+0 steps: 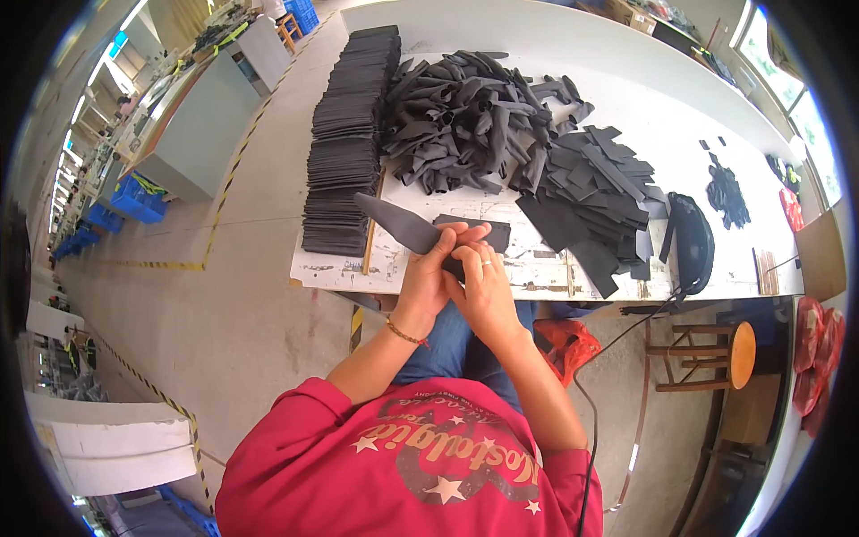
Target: Folding and organizing small gray fabric pieces on a workbench.
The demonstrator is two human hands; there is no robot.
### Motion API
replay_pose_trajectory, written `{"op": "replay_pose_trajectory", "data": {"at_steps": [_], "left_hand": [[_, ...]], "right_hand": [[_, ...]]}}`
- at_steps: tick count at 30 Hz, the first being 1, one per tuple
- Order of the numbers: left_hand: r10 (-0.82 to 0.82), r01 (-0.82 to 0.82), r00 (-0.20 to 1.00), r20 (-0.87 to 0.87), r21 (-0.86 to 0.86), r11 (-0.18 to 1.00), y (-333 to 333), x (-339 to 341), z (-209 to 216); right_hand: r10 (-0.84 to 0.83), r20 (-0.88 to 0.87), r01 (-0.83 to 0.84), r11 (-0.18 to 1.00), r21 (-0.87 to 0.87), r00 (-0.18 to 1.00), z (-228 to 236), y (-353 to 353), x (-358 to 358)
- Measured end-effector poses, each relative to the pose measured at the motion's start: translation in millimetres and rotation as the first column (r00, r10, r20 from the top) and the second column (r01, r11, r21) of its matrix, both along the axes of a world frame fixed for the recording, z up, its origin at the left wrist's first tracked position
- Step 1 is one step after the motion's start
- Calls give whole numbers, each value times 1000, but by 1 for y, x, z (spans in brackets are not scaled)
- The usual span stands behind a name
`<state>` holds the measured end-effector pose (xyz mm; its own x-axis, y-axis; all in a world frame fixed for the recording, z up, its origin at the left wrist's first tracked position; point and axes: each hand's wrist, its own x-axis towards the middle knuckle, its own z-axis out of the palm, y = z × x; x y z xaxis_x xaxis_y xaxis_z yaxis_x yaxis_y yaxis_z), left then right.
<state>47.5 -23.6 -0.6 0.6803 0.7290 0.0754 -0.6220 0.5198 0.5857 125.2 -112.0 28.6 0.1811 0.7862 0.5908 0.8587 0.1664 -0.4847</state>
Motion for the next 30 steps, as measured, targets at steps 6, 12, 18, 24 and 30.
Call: {"op": "replay_pose_trajectory", "data": {"at_steps": [6,12,18,24,30], "left_hand": [[63,-63,998,-6,-82,995,10,-5,6],[112,-117,993,-40,-179,977,16,-9,-5],[40,-43,999,-23,-171,984,17,-9,1],[37,-29,999,32,-220,975,7,-7,-2],[63,-54,997,34,-227,972,4,-8,-6]], "right_hand": [[34,-12,-35,998,-58,999,-10,-13,6],[84,-45,-89,990,-111,995,-2,-12,14],[102,127,-98,994,-39,987,-9,-17,28],[136,11,-136,989,60,991,-17,-14,26],[113,-169,-116,993,-11,979,-24,-8,15]]}}
